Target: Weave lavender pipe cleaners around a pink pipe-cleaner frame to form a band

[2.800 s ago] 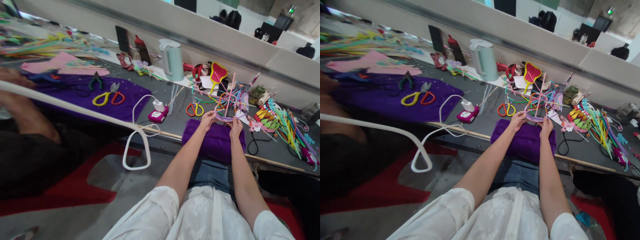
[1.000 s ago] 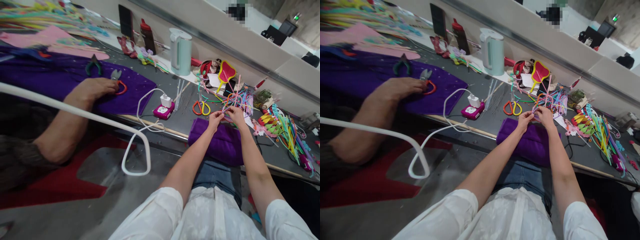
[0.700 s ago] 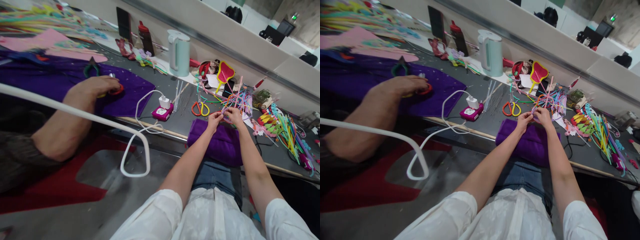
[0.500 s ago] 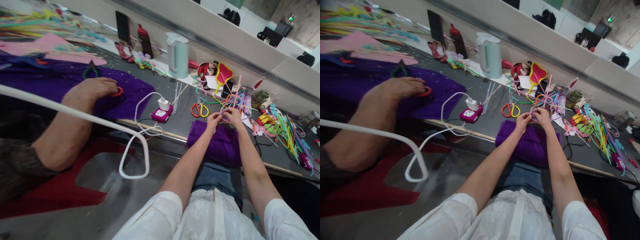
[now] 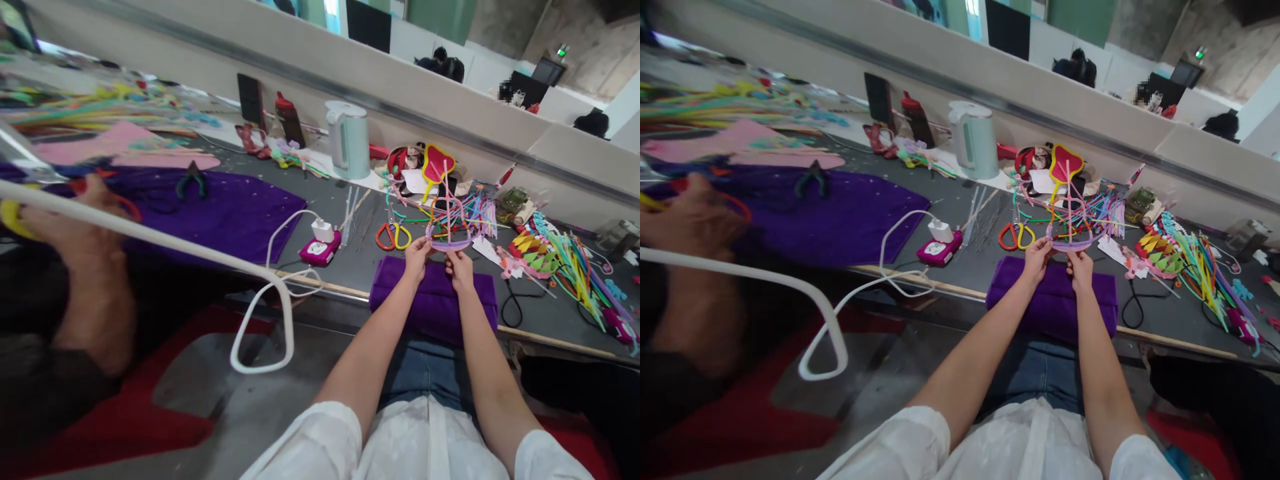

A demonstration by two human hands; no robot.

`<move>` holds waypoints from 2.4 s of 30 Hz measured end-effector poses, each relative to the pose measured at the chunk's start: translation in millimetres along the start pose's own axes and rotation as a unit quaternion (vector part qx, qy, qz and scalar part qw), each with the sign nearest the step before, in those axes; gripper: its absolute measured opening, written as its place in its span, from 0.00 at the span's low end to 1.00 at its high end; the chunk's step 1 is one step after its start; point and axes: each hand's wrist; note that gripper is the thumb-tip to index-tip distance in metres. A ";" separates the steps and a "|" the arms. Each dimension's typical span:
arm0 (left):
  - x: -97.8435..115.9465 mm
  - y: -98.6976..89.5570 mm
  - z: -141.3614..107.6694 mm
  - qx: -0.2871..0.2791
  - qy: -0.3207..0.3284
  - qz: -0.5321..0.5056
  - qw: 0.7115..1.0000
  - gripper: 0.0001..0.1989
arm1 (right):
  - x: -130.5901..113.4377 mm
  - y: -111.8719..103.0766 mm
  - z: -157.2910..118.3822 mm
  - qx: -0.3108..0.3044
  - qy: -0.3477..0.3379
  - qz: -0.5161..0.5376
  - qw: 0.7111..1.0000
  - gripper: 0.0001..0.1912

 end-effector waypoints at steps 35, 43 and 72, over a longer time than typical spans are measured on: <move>2.3 -4.9 6.5 0.080 0.064 0.154 0.983 0.18 | 29.7 3.6 -4.9 0.071 -0.177 -0.130 0.973 0.14; 9.1 -16.9 9.3 -0.009 -0.023 0.051 0.998 0.15 | 26.7 7.1 -7.3 0.026 -0.117 -0.003 0.993 0.13; 6.6 -10.3 11.7 0.096 0.125 0.181 0.971 0.11 | 29.4 3.5 -10.2 0.034 -0.138 -0.065 0.988 0.16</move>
Point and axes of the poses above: each hand's wrist, its own z-axis towards the middle knuckle, its own y-axis out of the palm, x = y × z, and after that the axes turned 5 degrees about z, right-handed
